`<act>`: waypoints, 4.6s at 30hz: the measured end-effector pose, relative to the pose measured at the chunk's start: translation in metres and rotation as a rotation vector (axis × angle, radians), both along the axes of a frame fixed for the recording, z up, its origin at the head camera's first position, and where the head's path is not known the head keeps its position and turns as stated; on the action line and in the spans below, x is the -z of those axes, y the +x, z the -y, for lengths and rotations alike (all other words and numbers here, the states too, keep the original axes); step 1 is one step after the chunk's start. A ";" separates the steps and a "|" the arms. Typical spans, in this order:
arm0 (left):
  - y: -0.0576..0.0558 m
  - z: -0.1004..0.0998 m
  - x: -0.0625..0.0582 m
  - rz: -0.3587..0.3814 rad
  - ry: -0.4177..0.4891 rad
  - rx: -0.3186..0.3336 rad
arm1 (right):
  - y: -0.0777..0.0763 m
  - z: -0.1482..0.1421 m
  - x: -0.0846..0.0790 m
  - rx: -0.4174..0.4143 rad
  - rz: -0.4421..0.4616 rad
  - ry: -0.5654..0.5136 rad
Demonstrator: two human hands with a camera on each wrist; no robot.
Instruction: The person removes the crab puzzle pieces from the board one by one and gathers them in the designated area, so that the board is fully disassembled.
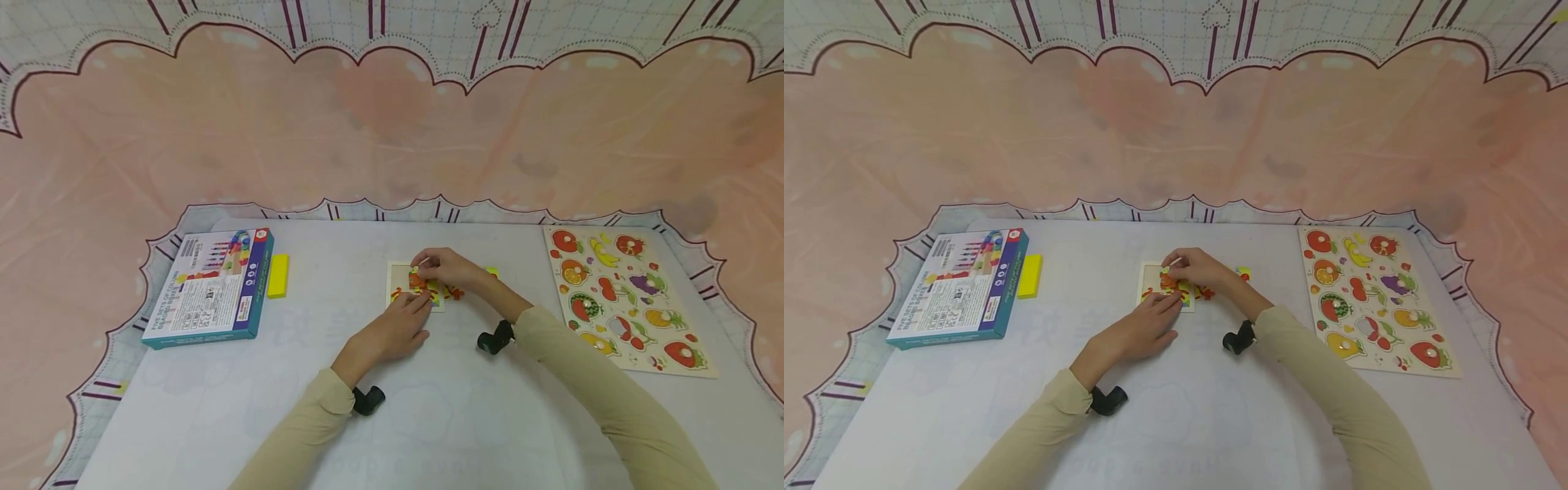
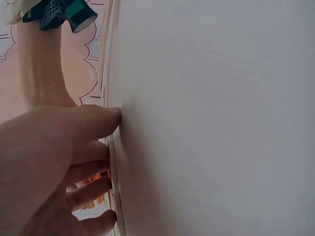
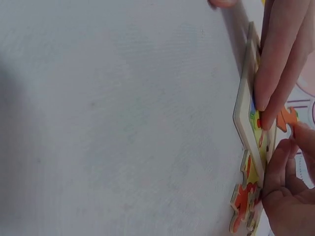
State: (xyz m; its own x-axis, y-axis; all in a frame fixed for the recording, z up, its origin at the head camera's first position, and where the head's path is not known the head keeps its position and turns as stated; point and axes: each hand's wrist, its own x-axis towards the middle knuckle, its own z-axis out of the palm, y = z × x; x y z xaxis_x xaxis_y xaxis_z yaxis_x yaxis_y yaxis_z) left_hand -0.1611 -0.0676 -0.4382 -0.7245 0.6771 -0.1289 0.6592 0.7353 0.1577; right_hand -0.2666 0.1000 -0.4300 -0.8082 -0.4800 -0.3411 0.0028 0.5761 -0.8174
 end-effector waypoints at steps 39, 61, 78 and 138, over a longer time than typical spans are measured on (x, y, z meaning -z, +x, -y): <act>0.002 0.000 0.002 0.045 0.015 -0.045 | 0.026 -0.097 0.012 0.018 -0.163 0.061; 0.002 0.000 0.006 0.045 0.025 -0.051 | 0.028 -0.081 0.008 -0.080 -0.350 0.306; 0.002 -0.002 0.002 0.044 0.020 -0.039 | 0.025 -0.099 -0.016 0.102 -0.365 0.209; 0.009 0.007 0.001 0.132 0.012 -0.062 | 0.015 -0.019 0.005 -0.169 -0.325 0.272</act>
